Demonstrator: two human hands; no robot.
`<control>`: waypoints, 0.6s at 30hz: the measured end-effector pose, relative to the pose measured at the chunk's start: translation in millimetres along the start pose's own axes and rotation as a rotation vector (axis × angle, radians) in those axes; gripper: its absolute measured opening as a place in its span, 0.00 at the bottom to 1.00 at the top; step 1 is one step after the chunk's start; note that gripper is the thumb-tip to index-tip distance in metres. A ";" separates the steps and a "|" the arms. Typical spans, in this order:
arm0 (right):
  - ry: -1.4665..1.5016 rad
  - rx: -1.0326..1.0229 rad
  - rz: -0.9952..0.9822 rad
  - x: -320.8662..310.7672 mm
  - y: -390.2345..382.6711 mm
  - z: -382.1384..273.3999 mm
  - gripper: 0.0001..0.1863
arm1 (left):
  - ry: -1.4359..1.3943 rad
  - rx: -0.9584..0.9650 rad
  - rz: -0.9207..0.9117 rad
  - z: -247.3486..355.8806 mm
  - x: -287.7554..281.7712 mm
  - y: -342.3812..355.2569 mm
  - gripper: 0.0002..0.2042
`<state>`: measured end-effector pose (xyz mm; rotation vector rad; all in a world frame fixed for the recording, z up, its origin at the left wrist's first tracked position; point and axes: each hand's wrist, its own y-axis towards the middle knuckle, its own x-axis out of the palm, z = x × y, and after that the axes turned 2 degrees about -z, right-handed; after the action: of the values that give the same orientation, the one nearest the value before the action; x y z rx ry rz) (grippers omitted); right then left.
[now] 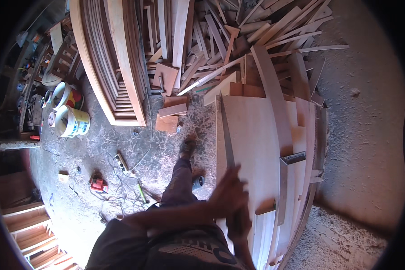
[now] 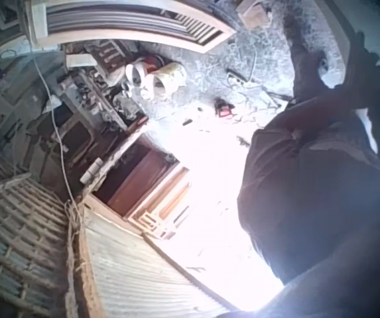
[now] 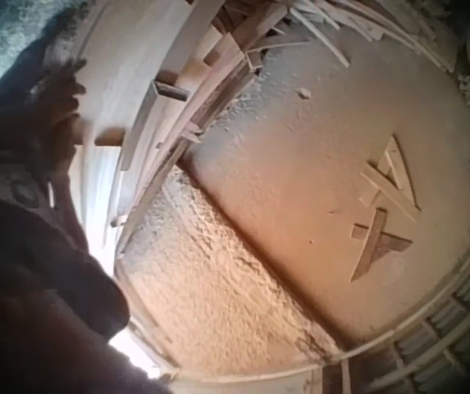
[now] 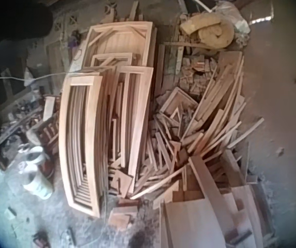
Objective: The person positions a long wooden plank on a workbench and uses a hand saw to cut it. They hold the wood steady with one hand while sawing with the other, eventually separating a piece of the plank.
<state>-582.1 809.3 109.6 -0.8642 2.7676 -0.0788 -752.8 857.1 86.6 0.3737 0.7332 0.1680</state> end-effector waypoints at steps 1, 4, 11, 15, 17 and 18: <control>0.090 0.153 0.037 3.2 -27.5 19.6 0.36 | -0.047 -0.020 -0.023 25.1 5.6 -20.0 0.05; 0.029 0.099 0.125 18.5 15.4 36.4 0.33 | 0.024 0.064 -0.034 -25.4 0.8 3.2 0.04; -0.150 -0.106 0.179 25.4 238.4 26.0 0.30 | 0.254 -0.040 -0.100 -168.3 -11.2 145.8 0.04; 0.001 -0.057 0.097 13.4 31.7 22.4 0.38 | -0.044 -0.011 -0.010 -13.9 3.2 3.1 0.05; 0.115 0.179 0.050 4.6 -31.3 24.5 0.43 | -0.438 -0.260 -0.034 25.3 11.2 -38.7 0.05; 0.576 0.297 0.148 15.7 -29.0 41.6 0.44 | -0.789 -0.446 0.004 19.4 28.2 -46.6 0.05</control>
<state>-568.4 777.4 69.5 -0.6277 3.2016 -0.8058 -718.0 816.6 64.1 -0.0040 -0.0918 0.1657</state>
